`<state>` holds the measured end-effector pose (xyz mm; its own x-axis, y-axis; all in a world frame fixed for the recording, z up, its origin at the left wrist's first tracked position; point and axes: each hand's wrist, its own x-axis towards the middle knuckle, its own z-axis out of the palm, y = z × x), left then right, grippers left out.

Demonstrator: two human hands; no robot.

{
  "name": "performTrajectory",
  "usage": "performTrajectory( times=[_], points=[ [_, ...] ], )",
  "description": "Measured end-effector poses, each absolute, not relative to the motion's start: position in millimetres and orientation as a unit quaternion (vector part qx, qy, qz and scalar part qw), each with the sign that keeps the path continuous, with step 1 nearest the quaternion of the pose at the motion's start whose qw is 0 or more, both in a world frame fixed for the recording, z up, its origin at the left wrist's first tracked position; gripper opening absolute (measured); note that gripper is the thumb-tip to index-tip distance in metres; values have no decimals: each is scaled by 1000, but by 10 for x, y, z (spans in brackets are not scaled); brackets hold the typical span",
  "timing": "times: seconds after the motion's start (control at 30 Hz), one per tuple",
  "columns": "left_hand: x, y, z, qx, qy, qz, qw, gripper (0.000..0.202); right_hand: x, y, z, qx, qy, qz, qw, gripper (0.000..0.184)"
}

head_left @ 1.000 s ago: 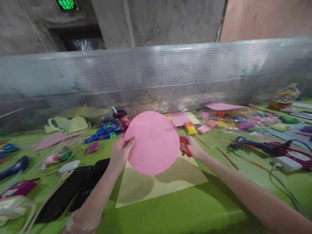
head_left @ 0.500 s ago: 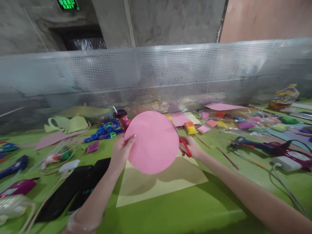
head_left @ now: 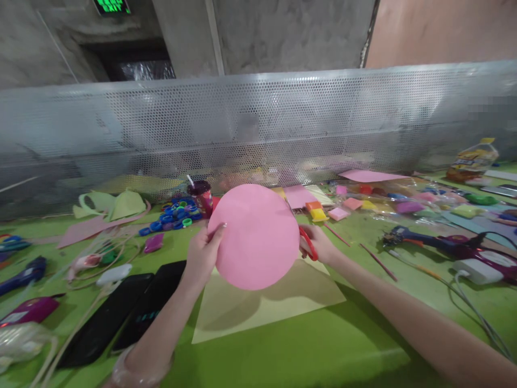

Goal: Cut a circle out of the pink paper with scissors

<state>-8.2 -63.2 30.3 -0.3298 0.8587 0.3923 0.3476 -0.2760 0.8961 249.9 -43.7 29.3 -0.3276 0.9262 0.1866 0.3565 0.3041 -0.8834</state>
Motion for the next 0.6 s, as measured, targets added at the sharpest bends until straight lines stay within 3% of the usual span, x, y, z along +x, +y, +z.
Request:
performTrajectory(
  times=[0.6],
  points=[
    [-76, -639, 309, 533, 563, 589, 229, 38, 2491, -458, 330, -450, -716, 386, 368, 14]
  ],
)
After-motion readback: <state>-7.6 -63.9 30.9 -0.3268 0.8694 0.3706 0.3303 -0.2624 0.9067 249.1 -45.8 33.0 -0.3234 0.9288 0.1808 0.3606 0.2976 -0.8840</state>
